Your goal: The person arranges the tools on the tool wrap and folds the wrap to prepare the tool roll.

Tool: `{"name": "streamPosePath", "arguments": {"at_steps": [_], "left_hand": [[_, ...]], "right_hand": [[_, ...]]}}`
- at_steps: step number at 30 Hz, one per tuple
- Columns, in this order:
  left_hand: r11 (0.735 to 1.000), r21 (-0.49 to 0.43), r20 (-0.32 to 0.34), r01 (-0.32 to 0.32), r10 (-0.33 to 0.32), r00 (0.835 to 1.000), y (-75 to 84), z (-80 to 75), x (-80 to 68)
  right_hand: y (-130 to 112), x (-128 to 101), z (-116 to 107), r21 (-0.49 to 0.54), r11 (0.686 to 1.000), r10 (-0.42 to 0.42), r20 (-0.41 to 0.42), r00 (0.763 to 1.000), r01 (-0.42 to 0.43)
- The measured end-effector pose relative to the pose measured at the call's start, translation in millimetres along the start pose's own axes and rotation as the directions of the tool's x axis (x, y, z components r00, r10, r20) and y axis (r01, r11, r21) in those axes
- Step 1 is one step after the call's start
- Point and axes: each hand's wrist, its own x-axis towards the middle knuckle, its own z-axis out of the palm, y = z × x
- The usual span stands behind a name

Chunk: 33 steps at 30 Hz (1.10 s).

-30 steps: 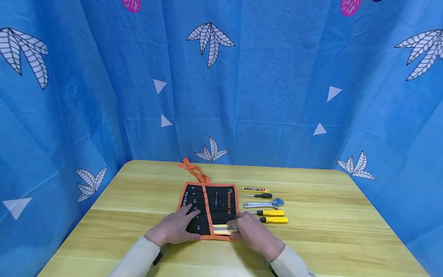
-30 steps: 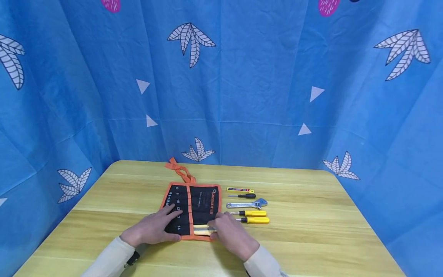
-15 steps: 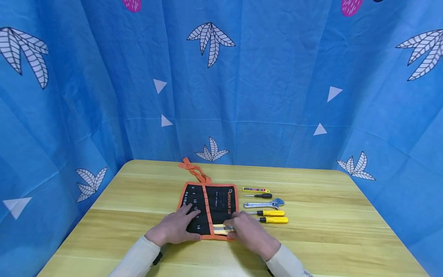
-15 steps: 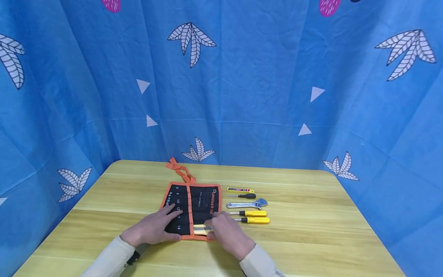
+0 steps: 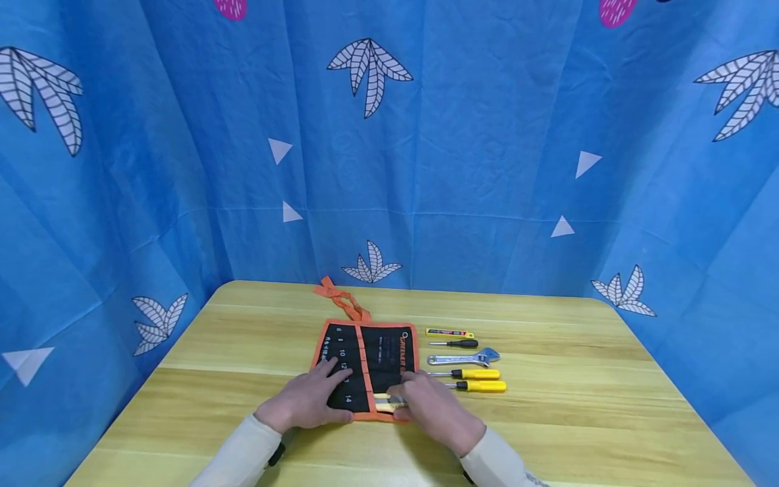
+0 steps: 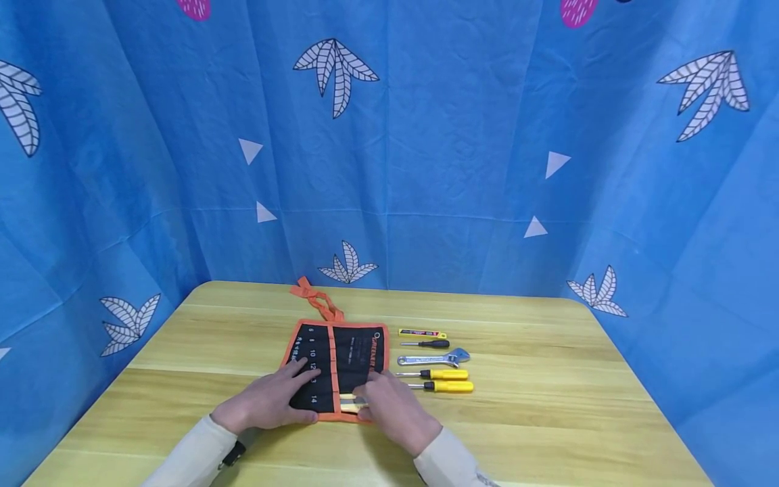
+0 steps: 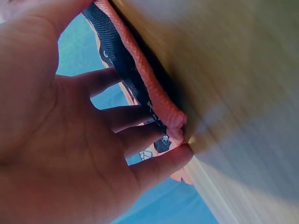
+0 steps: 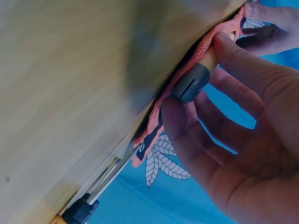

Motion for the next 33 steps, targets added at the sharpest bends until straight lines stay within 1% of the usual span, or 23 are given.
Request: {"name": "streamPosePath", "arguments": {"at_steps": [6, 14, 20, 27, 33], "left_hand": [[1.000, -0.001, 0.001, 0.001, -0.001, 1.000, 0.0, 0.0, -0.6], [1.000, -0.006, 0.004, 0.007, -0.007, 1.000, 1.5, -1.3, -1.7], [1.000, -0.001, 0.003, 0.005, -0.005, 1.000, 1.4, -0.7, -1.7], [1.000, 0.001, 0.002, 0.012, -0.012, 1.000, 0.6, 0.9, -0.8], [1.000, 0.000, 0.002, 0.014, -0.014, 1.000, 0.0, 1.2, 0.0]], "right_hand": [[-4.2, 2.8, 0.5, -0.008, 1.000, -0.013, 0.002, 1.000, 0.013], [-7.5, 6.7, 0.5, 0.018, 1.000, 0.010, 0.029, 1.000, -0.010], [-9.3, 9.9, 2.7, 0.028, 1.000, 0.008, 0.028, 1.000, -0.008], [-11.8, 11.3, 5.5, -0.009, 1.000, -0.002, 0.018, 1.000, 0.002], [-11.6, 11.4, 5.7, -0.023, 1.000, 0.000, 0.035, 0.999, 0.001]]}}
